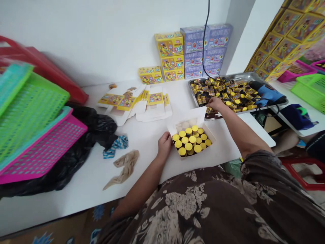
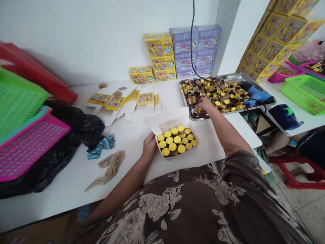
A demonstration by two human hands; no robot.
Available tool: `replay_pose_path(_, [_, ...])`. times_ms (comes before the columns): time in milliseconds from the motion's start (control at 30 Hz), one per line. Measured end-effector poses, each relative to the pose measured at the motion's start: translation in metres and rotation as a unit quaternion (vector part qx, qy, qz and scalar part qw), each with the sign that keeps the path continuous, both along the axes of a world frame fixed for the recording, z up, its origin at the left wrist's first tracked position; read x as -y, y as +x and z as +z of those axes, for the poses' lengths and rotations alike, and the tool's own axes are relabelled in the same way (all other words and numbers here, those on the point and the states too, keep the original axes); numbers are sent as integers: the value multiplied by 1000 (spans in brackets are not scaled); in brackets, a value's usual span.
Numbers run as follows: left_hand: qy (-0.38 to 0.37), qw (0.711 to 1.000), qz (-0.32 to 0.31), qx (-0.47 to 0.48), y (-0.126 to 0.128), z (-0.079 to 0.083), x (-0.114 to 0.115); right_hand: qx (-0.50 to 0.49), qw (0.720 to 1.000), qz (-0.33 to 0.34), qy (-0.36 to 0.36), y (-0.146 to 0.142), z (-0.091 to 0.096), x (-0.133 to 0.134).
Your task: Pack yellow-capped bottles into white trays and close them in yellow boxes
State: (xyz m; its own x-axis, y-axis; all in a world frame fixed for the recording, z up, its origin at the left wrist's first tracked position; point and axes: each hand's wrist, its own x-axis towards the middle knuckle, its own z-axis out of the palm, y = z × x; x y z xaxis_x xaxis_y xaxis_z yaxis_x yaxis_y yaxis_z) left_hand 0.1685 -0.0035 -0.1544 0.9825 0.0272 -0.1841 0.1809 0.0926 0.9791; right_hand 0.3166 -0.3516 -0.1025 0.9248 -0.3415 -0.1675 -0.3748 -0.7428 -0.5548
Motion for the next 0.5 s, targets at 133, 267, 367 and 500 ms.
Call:
replay_pose_path(133, [1, 1000, 2, -3, 0, -2, 0, -31, 999, 25, -6, -15, 5, -12])
replay_pose_path(267, [10, 1000, 16, -10, 2, -1, 2, -24, 999, 46, 15, -26, 12, -23])
replay_pose_path(367, [16, 1000, 24, -11, 3, 2, 3, -15, 997, 45, 55, -34, 15, -27])
replay_pose_path(500, [29, 998, 54, 2, 4, 7, 1, 15, 994, 16, 110, -42, 17, -32])
